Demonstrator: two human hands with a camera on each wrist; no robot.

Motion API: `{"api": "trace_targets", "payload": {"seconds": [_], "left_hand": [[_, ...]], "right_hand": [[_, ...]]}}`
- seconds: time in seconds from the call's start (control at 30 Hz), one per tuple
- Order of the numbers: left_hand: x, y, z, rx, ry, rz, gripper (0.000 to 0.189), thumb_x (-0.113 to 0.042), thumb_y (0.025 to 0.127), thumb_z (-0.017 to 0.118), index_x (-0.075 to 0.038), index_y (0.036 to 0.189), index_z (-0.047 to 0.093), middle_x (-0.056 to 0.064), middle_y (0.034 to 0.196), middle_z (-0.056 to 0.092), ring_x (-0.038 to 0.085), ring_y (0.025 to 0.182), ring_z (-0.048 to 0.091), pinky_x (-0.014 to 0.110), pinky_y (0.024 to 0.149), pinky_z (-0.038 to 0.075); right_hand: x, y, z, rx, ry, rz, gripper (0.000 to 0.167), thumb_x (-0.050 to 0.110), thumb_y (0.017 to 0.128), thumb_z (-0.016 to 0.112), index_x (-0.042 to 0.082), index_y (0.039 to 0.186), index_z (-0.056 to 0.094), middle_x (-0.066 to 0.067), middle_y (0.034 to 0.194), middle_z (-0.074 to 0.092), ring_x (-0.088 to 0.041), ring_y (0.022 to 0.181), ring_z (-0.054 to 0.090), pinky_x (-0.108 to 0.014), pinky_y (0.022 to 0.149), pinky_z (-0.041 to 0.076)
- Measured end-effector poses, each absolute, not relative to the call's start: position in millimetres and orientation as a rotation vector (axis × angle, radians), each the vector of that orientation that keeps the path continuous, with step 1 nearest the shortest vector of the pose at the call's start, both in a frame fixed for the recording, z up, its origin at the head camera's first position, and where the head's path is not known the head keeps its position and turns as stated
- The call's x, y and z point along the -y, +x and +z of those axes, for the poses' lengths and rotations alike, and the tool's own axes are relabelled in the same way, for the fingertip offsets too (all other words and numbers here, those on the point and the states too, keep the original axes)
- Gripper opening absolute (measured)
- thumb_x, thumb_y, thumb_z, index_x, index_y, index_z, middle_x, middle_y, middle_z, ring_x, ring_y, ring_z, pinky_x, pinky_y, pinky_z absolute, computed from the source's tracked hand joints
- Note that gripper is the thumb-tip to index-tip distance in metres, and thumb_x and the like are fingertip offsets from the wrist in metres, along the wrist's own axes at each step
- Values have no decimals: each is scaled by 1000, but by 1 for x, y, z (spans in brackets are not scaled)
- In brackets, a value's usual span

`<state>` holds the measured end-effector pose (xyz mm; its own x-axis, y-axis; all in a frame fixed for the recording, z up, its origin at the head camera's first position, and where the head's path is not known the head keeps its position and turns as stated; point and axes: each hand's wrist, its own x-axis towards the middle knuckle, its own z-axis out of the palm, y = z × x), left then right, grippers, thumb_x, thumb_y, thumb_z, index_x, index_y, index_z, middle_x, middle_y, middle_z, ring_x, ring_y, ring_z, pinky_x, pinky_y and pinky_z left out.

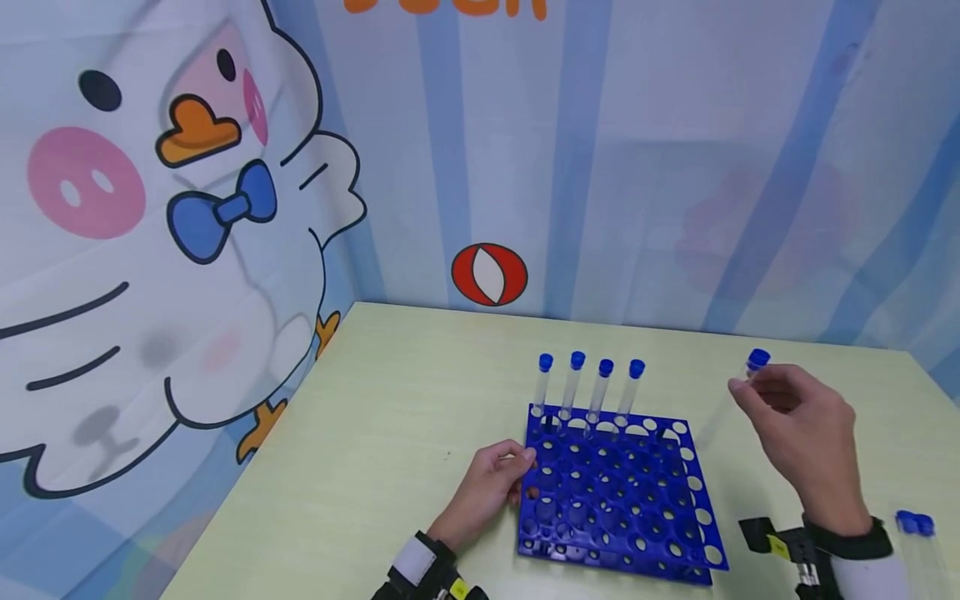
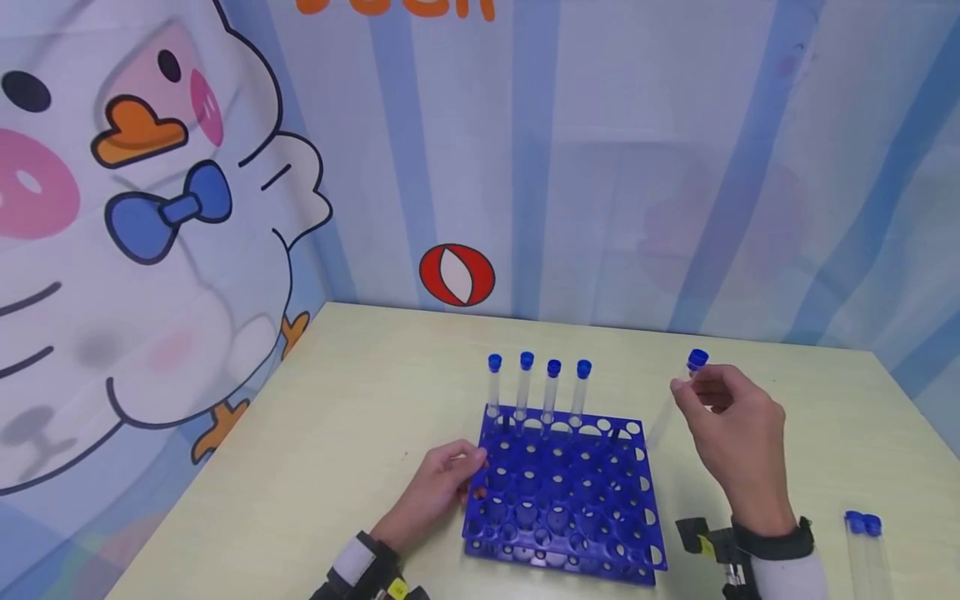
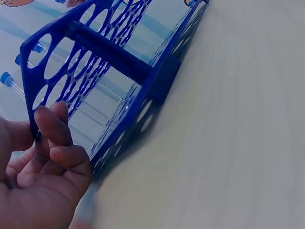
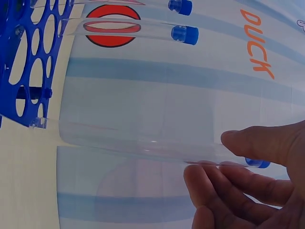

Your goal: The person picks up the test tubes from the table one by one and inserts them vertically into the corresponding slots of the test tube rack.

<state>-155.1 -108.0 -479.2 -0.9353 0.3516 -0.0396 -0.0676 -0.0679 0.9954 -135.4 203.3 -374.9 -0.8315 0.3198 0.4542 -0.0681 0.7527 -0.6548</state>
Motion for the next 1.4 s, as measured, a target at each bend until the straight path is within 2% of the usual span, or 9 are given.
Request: {"api": "trace_targets", "payload": {"seconds": [0.47, 0.63, 0.87, 0.97, 1.03, 1.17, 1.23, 1.3, 1.4], "left_hand": [[109, -154, -473, -1924, 306, 2085, 24, -17, 95, 50, 7, 92, 53, -1, 60, 49, 12, 61, 61, 22, 52, 39], [108, -159, -484, -1934, 297, 2081, 26, -20, 95, 50, 6, 94, 53, 1, 65, 55, 11, 59, 59, 22, 52, 39], [107, -164, -495, -1926, 286, 2078, 25, -19, 95, 51, 6, 93, 53, 3, 68, 58, 11, 58, 58, 22, 51, 39], [107, -164, -496, -1925, 285, 2079, 25, -19, 95, 50, 6, 92, 53, 4, 68, 58, 11, 58, 58, 22, 51, 39], [106, -164, -497, -1923, 283, 2081, 25, -20, 95, 50, 5, 92, 53, 4, 68, 58, 11, 57, 57, 22, 51, 39], [105, -165, -499, -1929, 276, 2082, 26, -21, 95, 51, 4, 93, 54, 4, 68, 59, 10, 56, 55, 23, 51, 38], [105, -164, -499, -1929, 276, 2081, 26, -21, 95, 51, 5, 93, 54, 4, 68, 59, 10, 55, 54, 22, 50, 38], [106, -163, -497, -1935, 278, 2080, 26, -20, 95, 51, 6, 93, 54, 4, 68, 59, 9, 54, 53, 22, 50, 38], [107, -159, -489, -1941, 287, 2083, 26, -19, 95, 51, 7, 92, 54, 4, 67, 58, 9, 53, 50, 22, 50, 38]], "right_hand": [[-187, -148, -374, 2354, -17, 946, 27, 29, 87, 63, 4, 97, 63, -15, 87, 65, 15, 70, 44, -15, 63, 40], [-181, -153, -377, 2339, 11, 952, 25, 28, 87, 64, 4, 95, 63, -13, 87, 65, 12, 71, 46, -13, 64, 40], [-173, -158, -383, 2348, 28, 934, 24, 27, 88, 62, 4, 95, 62, -12, 87, 64, -23, 80, 60, -12, 67, 39], [-170, -160, -385, 2349, 46, 940, 24, 26, 88, 63, 4, 95, 62, -12, 87, 64, -25, 81, 61, -11, 69, 39], [-168, -161, -385, 2351, 52, 936, 24, 26, 88, 63, 4, 95, 62, -11, 86, 64, -25, 81, 61, -14, 70, 40], [-167, -166, -391, 2341, 75, 965, 26, 28, 87, 63, 4, 95, 61, -13, 86, 63, -28, 81, 61, -34, 75, 47], [-171, -173, -402, 2339, 62, 945, 27, 33, 87, 63, 7, 95, 62, -9, 85, 64, -24, 80, 61, -41, 71, 48], [-179, -183, -417, 2332, 65, 941, 27, 35, 85, 64, 10, 94, 62, -6, 84, 64, -19, 78, 60, -39, 67, 48], [-186, -193, -432, 2345, 76, 955, 30, 39, 84, 64, 12, 95, 63, -6, 85, 63, -20, 78, 60, -40, 66, 47]]}}
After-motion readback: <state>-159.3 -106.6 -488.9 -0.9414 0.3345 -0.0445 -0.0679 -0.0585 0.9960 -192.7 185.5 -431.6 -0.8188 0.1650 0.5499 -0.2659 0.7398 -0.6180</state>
